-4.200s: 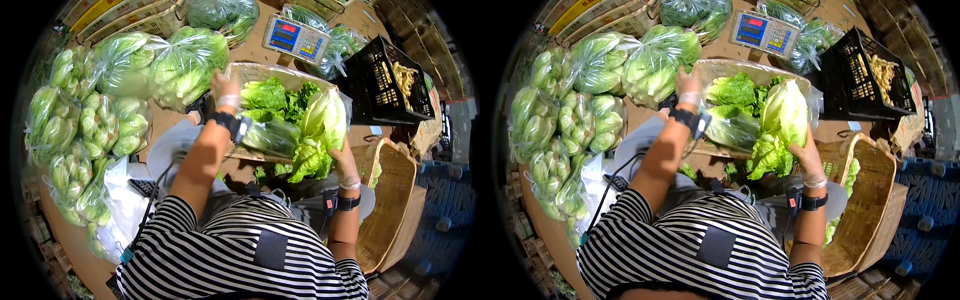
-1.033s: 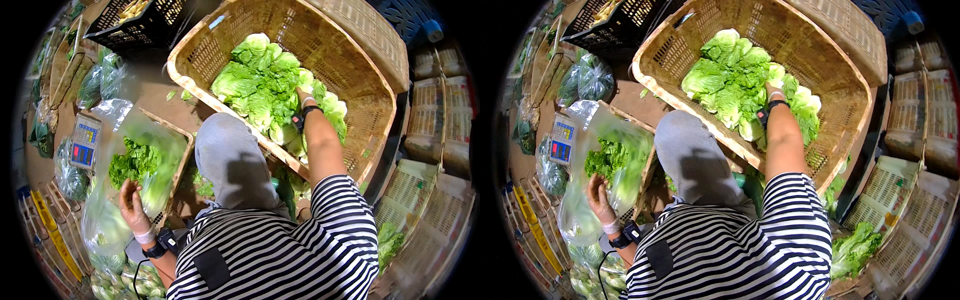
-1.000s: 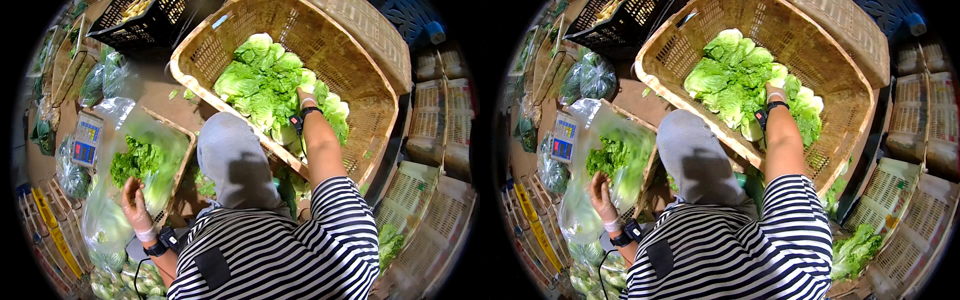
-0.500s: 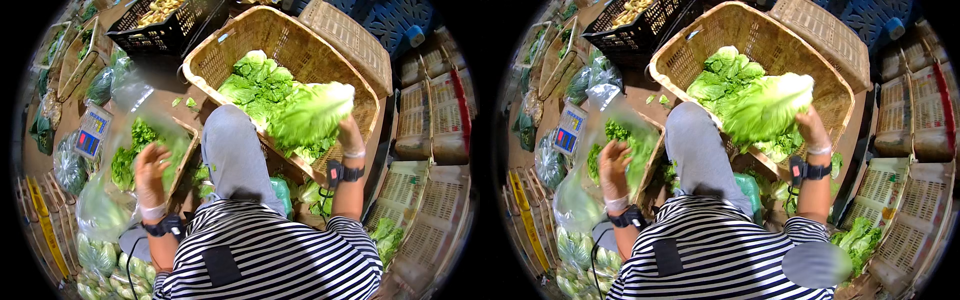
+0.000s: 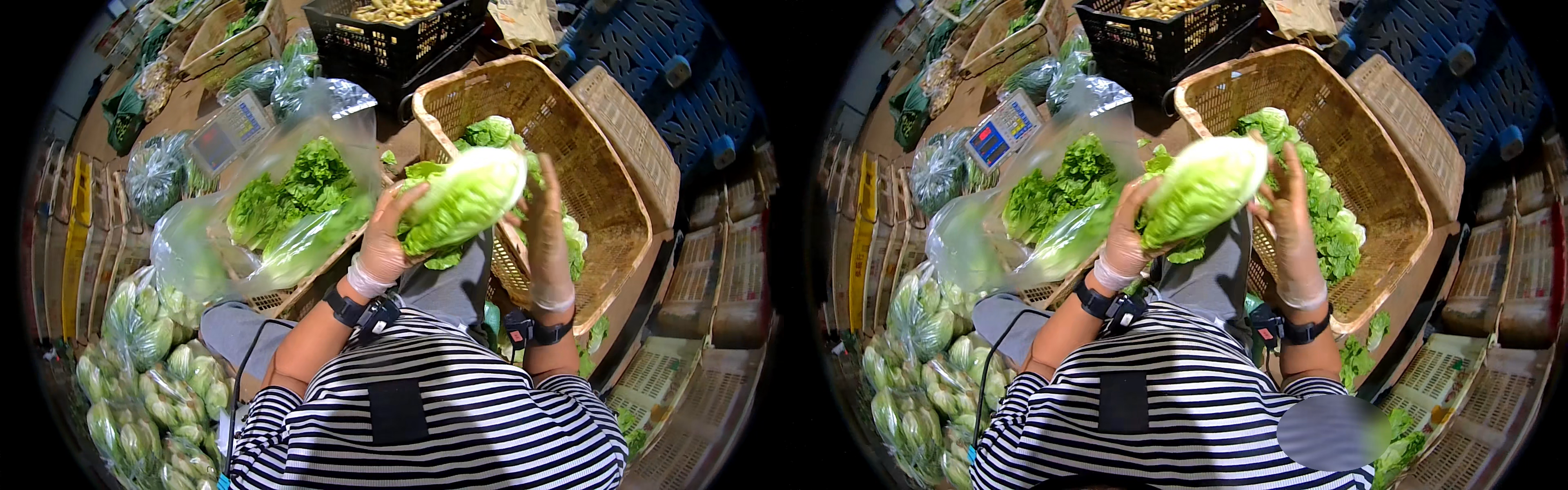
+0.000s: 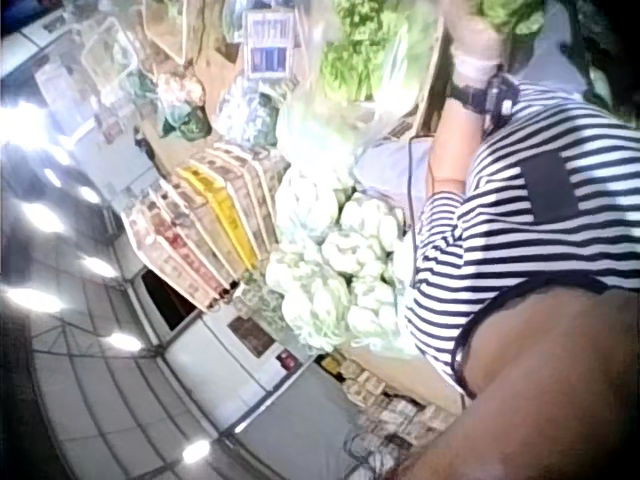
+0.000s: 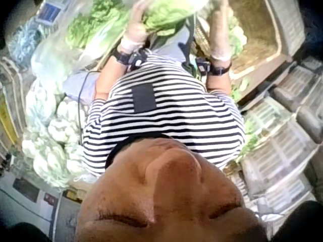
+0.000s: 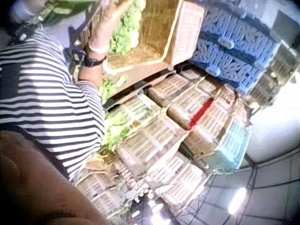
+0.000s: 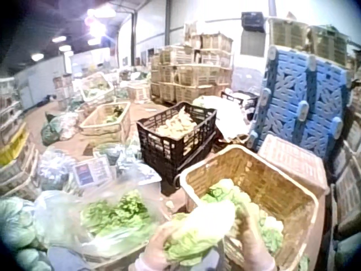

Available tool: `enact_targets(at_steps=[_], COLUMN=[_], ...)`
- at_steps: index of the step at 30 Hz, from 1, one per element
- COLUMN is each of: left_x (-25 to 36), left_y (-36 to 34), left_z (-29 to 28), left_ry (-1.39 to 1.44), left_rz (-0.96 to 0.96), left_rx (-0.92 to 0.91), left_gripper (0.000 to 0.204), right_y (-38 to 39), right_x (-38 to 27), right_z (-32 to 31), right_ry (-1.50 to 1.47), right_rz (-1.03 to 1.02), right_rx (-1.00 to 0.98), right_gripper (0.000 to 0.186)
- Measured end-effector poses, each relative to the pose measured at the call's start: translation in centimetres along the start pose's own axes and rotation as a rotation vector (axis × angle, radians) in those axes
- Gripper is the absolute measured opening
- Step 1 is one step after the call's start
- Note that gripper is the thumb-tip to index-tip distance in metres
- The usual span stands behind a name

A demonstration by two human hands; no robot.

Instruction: The person sorts heads of lettuce by hand, removes damaged outer leaves, and places the cleaned lettuce into plastic bags and crates.

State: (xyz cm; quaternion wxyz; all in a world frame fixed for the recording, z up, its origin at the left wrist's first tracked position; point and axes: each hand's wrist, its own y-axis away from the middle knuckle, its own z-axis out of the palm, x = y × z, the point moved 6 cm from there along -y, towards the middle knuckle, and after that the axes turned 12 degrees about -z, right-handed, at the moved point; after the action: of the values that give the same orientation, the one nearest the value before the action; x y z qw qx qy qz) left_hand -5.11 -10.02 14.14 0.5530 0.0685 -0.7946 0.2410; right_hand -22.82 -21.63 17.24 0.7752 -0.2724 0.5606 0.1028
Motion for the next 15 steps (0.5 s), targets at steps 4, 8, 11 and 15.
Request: enact_targets(at_steps=[4,8,11,15], left_x=[1.5,-1.1,-6.3,-9.9], left_y=[0.9,2.3,3.4,6.9], left_z=[-2.5,-6.0,-7.0,-5.0], left_ry=[-0.494,-0.013,0.580,1.352], left_rz=[0.353,0.122,-0.315,-0.568], left_rx=[-0.012,-0.036,0.124,-0.016], left_gripper=[0.089,0.128,0.134,0.077], right_y=[-0.3,-0.5,-0.7,-2.3], right_x=[4.4,7.4,8.2,8.1], right_z=[1.0,1.7,3.4,8.6], right_ry=[-0.206,-0.439,-0.453,-0.252], right_rz=[0.146,0.142,0.089,0.072], right_rx=[0.070,0.098,0.023,-0.247], right_gripper=[0.065,0.058,0.062,0.061])
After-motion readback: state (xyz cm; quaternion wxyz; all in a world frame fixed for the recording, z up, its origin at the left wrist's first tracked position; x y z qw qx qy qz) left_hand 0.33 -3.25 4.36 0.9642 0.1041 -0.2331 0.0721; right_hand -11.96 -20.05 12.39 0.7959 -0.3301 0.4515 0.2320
